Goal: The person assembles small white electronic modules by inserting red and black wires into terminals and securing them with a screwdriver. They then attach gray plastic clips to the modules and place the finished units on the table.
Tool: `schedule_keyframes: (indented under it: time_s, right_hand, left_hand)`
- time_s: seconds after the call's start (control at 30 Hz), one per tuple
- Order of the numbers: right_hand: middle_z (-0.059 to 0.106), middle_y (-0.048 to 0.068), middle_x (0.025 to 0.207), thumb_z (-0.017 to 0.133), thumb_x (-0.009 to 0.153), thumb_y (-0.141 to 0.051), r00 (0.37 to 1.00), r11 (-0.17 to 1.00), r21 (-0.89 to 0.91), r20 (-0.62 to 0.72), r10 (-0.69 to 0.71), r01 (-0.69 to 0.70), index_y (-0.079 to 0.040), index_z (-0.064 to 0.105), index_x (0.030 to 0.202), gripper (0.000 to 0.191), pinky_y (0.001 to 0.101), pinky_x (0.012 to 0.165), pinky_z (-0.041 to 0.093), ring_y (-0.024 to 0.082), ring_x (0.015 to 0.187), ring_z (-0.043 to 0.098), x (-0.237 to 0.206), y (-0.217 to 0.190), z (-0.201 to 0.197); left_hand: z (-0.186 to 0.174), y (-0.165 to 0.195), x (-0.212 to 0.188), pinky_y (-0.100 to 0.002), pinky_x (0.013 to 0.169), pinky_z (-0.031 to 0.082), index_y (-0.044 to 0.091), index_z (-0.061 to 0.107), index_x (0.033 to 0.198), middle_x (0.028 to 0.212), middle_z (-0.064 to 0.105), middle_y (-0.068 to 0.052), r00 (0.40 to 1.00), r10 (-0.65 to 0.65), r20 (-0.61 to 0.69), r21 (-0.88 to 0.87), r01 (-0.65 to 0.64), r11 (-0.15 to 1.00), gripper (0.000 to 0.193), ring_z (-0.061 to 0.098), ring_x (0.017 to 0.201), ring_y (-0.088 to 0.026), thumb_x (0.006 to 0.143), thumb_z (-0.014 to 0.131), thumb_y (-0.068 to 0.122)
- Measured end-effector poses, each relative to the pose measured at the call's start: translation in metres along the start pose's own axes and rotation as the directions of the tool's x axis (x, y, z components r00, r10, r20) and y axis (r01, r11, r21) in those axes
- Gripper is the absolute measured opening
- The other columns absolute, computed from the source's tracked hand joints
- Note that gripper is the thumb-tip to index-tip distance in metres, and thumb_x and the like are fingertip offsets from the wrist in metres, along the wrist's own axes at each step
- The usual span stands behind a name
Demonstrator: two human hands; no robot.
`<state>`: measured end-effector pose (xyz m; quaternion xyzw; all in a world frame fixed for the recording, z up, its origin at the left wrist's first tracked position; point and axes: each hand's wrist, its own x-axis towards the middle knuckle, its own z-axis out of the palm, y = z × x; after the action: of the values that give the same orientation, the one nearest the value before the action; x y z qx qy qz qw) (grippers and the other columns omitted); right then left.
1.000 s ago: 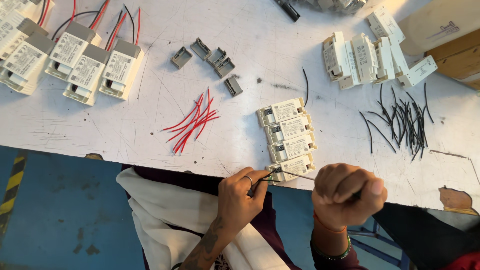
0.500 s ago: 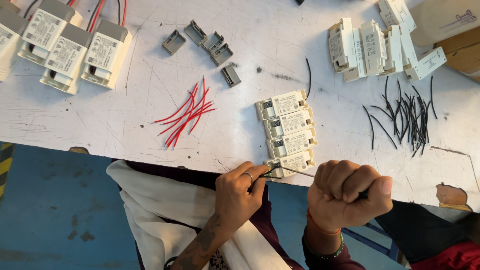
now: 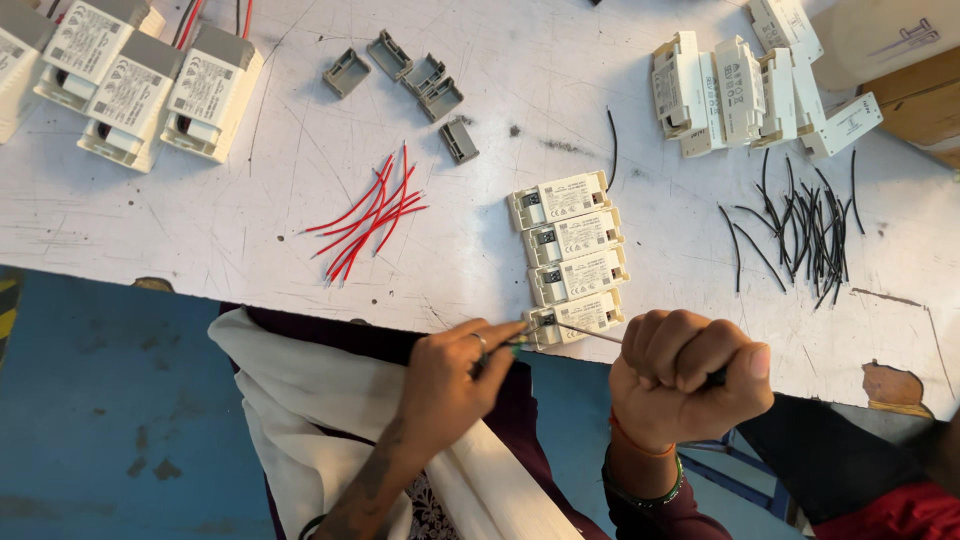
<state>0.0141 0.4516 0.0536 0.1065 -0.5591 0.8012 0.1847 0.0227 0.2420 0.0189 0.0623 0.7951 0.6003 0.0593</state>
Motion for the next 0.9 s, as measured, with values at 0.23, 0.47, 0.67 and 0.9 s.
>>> schedule_keyframes:
  time_s: [0.23,0.47,0.67,0.9]
  right_hand:
    - [0.031,0.0,0.05,0.025,0.115,-0.039,1.0,1.0,-0.02,0.012,-0.015,0.016,-0.014,0.032,0.072,0.05,0.0233,0.038,0.023,0.009,0.041,0.019,0.001,-0.003,0.004]
    - [0.028,-0.001,0.051,0.027,0.117,-0.035,0.993,0.993,-0.016,0.019,-0.117,0.117,-0.013,0.031,0.069,0.053,0.0221,0.035,0.021,0.007,0.04,0.019,0.02,-0.015,0.008]
    - [0.026,0.0,0.051,0.03,0.116,-0.031,0.985,0.979,-0.108,0.033,-0.172,0.174,-0.013,0.029,0.07,0.05,0.0217,0.032,0.021,0.007,0.038,0.02,0.044,-0.012,0.019]
    - [0.025,0.0,0.051,0.035,0.116,-0.028,0.989,0.987,-0.078,0.064,-0.135,0.139,-0.011,0.027,0.064,0.055,0.0226,0.034,0.02,0.008,0.038,0.021,0.051,-0.009,0.03]
  left_hand:
    - [-0.055,0.003,-0.009,-0.025,0.044,0.041,0.006,0.067,0.132,0.065,0.069,-0.003,0.941,-0.277,-0.196,-0.111,0.26,0.959,0.038,0.05,0.047,-0.005,0.095,0.058,0.006]
    - [-0.026,0.013,0.02,-0.028,0.044,0.042,0.001,0.063,0.094,0.066,0.07,-0.004,0.988,-0.098,-0.123,-0.087,0.088,0.992,0.012,0.057,0.048,-0.007,0.098,0.061,0.012]
    - [0.005,0.007,0.041,-0.03,0.049,0.051,0.001,0.074,0.103,0.072,0.075,-0.01,0.999,-0.04,0.016,-0.045,0.041,0.998,0.018,0.066,0.049,-0.014,0.089,0.066,0.008]
    - [0.008,-0.001,0.043,-0.033,0.054,0.052,0.003,0.077,0.111,0.082,0.073,-0.01,0.999,0.038,0.033,0.019,-0.038,0.999,0.023,0.066,0.055,-0.017,0.093,0.064,0.008]
